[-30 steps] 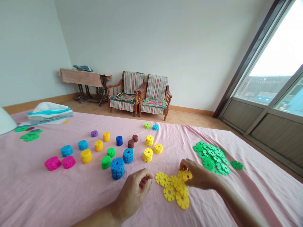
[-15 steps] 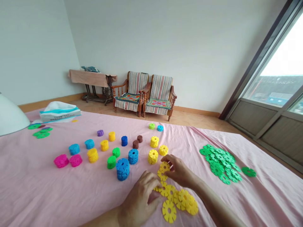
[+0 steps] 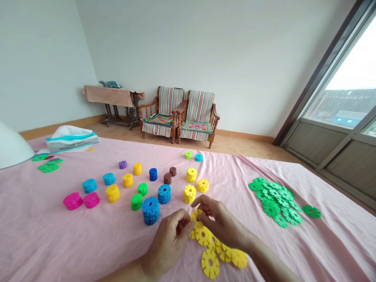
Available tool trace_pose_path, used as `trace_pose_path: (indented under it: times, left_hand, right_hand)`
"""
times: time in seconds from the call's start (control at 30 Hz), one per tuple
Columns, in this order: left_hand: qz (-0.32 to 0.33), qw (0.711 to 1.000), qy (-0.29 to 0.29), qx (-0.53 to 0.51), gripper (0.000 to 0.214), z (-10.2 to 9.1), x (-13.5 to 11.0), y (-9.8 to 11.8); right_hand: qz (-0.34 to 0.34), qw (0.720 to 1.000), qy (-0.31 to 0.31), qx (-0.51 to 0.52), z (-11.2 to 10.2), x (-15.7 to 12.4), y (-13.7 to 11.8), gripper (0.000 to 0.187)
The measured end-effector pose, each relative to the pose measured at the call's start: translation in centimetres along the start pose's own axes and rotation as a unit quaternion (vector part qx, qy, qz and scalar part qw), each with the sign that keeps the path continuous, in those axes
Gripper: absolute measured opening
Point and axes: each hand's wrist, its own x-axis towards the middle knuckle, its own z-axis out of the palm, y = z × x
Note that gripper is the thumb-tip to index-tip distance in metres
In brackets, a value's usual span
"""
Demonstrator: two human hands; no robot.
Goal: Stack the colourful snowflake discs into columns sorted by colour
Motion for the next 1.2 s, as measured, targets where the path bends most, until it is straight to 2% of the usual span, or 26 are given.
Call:
trace_pose_path:
  times: [0.1,0.23,0.4,0.57,0.67,0.73,0.83,1.0,1.2]
  left_hand:
    - [-0.030,0.996,-0.010,-0.082,0.028,-0.2,0.3,0.0]
    - [-0.071,0.982,-0.007,-0.173,0.031,-0.5,0.7,-0.6]
    - [-0.084,0.978,-0.003,-0.192,0.033,-0.7,0.8,-1.0]
    - [-0.082,0.976,-0.006,-0.200,0.035,-0.6,0.7,-0.5]
    - [-0.080,0.976,0.001,-0.203,0.036,-0.6,0.7,-0.3]
    - [-0.084,0.977,0.001,-0.194,0.036,-0.5,0.7,-0.4]
    - [-0.084,0.980,-0.009,-0.180,0.037,-0.5,0.7,-0.7]
    - [-0.081,0.980,-0.017,-0.179,0.038,-0.5,0.6,-0.7]
    - [-0.091,0.979,-0.025,-0.180,0.036,-0.6,0.6,-0.6]
  right_hand:
    - [-0.009,1.000,-0.003,-0.009,0.0,-0.2,-0.1,0.022]
    - [-0.013,0.999,0.009,-0.043,0.1,-0.3,0.1,0.043]
    - [-0.018,0.998,0.031,-0.058,0.7,-0.2,0.1,0.047]
    - [-0.006,0.998,0.031,-0.051,0.5,-0.1,0.1,0.045]
    - [0.012,0.993,0.096,-0.060,-0.5,0.8,1.3,0.038]
    - [0.041,0.982,0.168,-0.078,-1.5,1.8,2.8,0.034]
    - [0.070,0.966,0.228,-0.104,-2.7,3.5,5.2,0.032]
    - [0.091,0.955,0.252,-0.127,-3.1,5.3,7.4,0.034]
    - [0.098,0.962,0.236,-0.095,-2.6,6.1,8.4,0.034]
